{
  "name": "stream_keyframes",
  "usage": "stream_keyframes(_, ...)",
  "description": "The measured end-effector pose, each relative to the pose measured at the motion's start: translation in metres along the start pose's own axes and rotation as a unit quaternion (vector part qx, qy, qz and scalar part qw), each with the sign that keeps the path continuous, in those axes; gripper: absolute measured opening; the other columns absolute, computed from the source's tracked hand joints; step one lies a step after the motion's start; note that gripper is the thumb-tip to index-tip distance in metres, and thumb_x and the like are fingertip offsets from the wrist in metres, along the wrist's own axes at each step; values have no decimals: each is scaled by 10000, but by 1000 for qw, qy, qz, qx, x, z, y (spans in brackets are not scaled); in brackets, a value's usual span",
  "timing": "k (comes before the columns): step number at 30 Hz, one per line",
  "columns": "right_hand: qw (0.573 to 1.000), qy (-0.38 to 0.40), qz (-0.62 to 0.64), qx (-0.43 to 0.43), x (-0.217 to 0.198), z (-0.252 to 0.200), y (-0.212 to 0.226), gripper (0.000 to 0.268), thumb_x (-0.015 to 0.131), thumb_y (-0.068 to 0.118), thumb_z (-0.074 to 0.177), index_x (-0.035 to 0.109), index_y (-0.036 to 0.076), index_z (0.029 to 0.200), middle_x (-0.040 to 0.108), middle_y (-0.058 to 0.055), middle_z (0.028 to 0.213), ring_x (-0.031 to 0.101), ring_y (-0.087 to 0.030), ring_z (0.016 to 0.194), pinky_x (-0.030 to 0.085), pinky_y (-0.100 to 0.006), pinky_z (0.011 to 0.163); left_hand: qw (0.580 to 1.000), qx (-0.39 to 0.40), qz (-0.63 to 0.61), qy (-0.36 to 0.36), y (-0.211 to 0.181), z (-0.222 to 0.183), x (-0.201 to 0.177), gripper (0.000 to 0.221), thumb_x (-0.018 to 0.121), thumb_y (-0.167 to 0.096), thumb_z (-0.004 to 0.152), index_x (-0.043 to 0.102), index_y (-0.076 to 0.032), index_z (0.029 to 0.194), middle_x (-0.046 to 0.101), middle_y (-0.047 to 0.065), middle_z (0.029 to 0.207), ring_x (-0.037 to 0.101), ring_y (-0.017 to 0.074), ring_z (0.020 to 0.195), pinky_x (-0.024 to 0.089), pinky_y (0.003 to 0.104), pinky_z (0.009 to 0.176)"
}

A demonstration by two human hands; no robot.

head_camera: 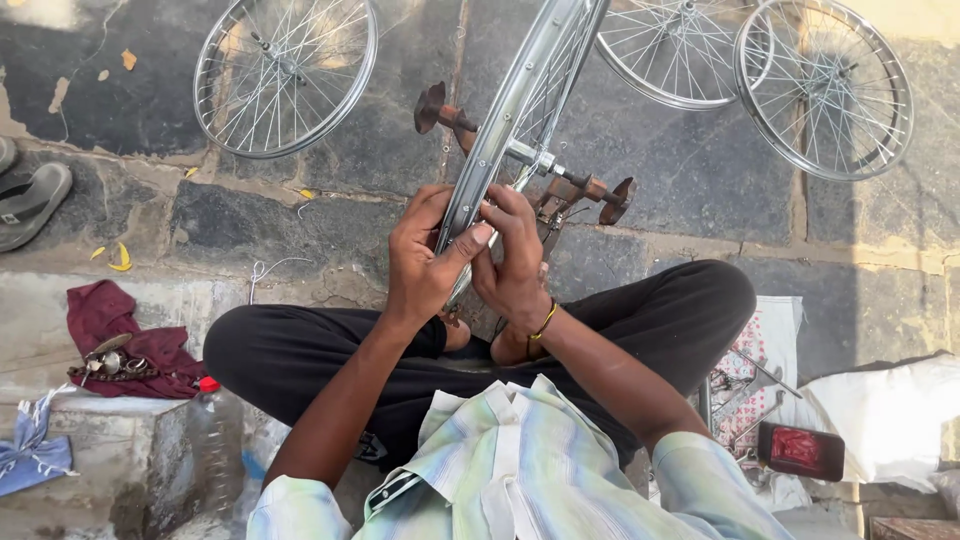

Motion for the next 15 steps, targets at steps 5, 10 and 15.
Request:
stream_keyframes(5,996,-6,60,73,-9,21,-39,229,657,101,966,594,-2,1159,662,-178,1253,672,-265,1145,535,-361,1001,980,98,172,6,-56,34,12,485,719,-228,1009,574,-23,1424,580,140,1359,580,242,1294,500,365,1089)
stream_keyframes(10,957,-87,158,228,-40,-17,-102,197,624,139,1079,612,-24,1188,633,-52,1125,606,-112,1041,528,-293,934,986,58,-156,10,-2,1,5,455,516,-361,1194,480,-7,1477,558,151,1438,548,205,1399,445,367,1212)
stream_keyframes(15,928,-80,86,352,-58,-112,-161,170,661,145,1054,644,-22,1087,644,-19,989,571,-77,913,477,-252,805,948,-229,-12,-220,243,-90,-83,488,442,-422,1125,660,14,1116,696,112,912,693,255,851,564,412,772)
Point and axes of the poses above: each hand's wrist, its own z-axis towards the middle knuckle, its own x-axis out of the palm, y = z × x, the point moved 10 cm from there along z, towards the middle knuckle
